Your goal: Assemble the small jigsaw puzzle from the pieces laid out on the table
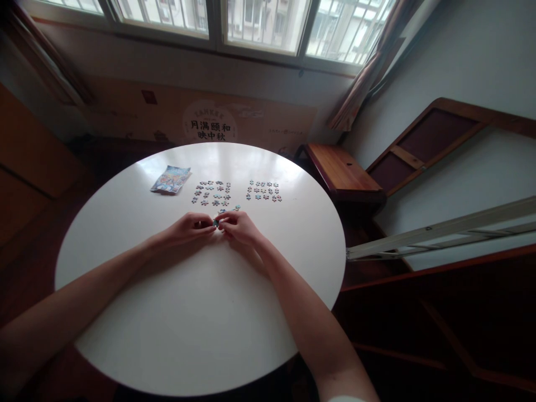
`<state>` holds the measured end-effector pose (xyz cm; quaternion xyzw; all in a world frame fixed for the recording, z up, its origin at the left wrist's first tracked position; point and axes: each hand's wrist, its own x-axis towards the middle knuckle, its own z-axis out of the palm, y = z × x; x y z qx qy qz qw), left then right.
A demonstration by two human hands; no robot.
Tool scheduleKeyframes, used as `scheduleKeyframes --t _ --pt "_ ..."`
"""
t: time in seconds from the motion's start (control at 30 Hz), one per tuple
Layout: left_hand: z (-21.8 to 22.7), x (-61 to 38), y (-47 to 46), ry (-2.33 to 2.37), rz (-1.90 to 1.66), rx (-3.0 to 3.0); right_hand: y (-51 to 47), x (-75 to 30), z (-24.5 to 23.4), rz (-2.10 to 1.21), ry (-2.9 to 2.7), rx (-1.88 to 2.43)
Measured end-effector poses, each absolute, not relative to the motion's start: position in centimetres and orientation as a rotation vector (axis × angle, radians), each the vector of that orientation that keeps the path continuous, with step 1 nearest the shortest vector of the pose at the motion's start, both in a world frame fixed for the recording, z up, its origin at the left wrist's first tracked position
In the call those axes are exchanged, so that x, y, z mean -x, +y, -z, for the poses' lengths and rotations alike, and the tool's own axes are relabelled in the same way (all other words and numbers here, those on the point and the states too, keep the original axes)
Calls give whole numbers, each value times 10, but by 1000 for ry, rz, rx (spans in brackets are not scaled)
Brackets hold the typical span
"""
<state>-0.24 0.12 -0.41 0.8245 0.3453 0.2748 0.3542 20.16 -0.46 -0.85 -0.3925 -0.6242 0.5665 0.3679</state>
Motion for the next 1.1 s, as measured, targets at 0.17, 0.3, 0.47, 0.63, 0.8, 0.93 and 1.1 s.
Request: scheduleKeyframes --t 0.17,0.3,0.47,0.63,0.8,0.93,1.1 --pt "5 3 2 893 -706 -2130 -5 -201 9 -1450 -1607 1016" --pt "4 3 1 892 -701 -2125 -5 -201 8 -1451 -1600 1019" --pt "6 3 2 900 -702 -2132 -5 -201 7 -1453 -1599 1028" --pt "5 3 2 896 -701 -2130 -5 -201 7 -1462 -1593 1022" --pt "4 3 1 892 -711 -2130 -5 -201 8 -1462 -1589 1028" --pt "2 2 0 891 -704 -2129 -5 -201 8 -1455 -1598 1014" --pt "2 3 0 882 -711 -2128 -6 -201 6 -1463 -1595 1027"
